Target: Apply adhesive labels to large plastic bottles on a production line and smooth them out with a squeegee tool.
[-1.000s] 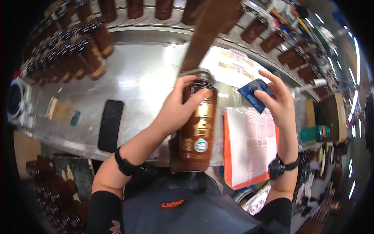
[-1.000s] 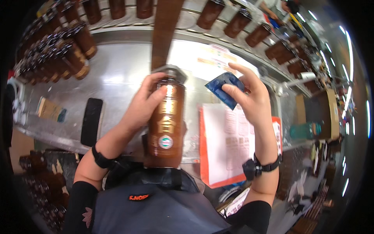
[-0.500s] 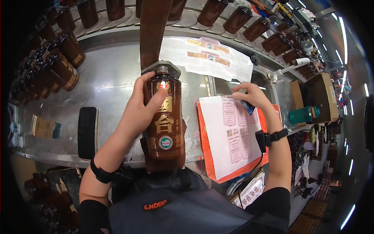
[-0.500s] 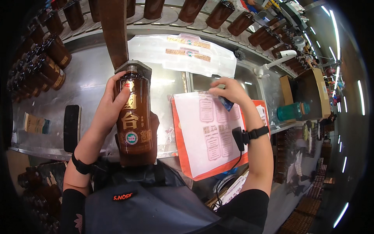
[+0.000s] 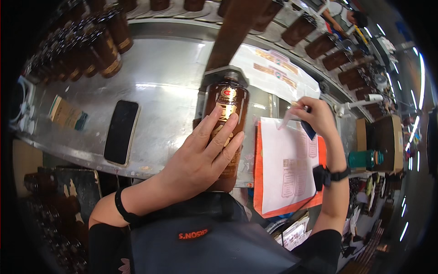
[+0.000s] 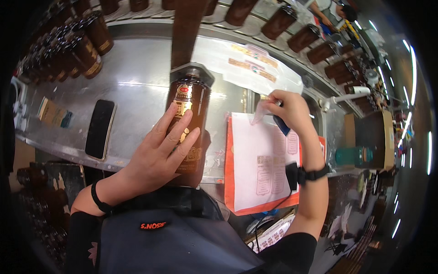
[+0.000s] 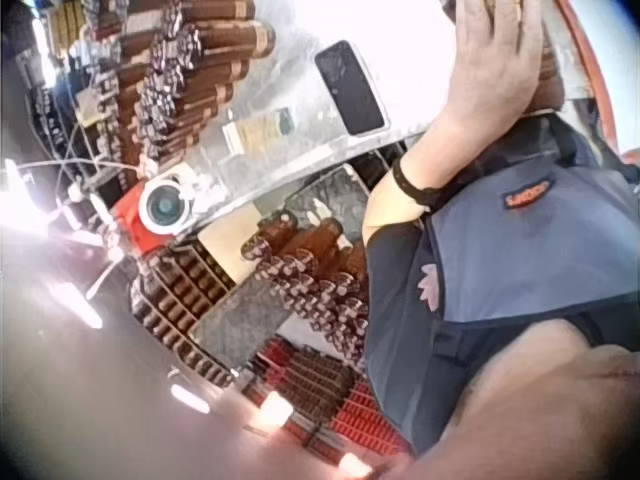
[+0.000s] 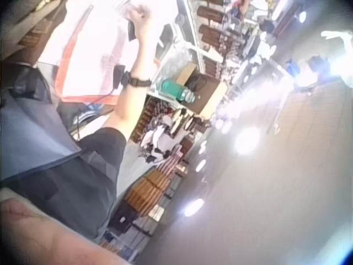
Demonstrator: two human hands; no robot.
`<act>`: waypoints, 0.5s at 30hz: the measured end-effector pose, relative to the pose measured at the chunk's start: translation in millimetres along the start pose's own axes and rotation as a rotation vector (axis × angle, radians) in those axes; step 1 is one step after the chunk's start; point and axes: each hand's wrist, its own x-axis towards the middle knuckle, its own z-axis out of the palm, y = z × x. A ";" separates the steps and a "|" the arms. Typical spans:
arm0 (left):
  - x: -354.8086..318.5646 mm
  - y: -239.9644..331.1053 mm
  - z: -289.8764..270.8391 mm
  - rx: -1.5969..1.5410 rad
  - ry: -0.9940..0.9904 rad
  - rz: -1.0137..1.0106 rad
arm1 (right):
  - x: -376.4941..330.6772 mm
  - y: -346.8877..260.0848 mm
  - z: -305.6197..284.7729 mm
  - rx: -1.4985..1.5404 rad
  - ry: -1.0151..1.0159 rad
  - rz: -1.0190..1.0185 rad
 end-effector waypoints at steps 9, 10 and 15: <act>-32.3 -16.7 24.6 -0.706 0.141 -0.287 | -34.5 -153.7 -56.1 0.478 -0.419 -0.460; -33.0 -16.4 25.5 -0.766 0.135 -0.300 | -31.4 -158.1 -53.7 0.475 -0.434 -0.438; -37.5 -25.1 15.2 -0.824 0.010 -0.310 | -4.8 -167.6 -26.9 0.469 -0.448 -0.127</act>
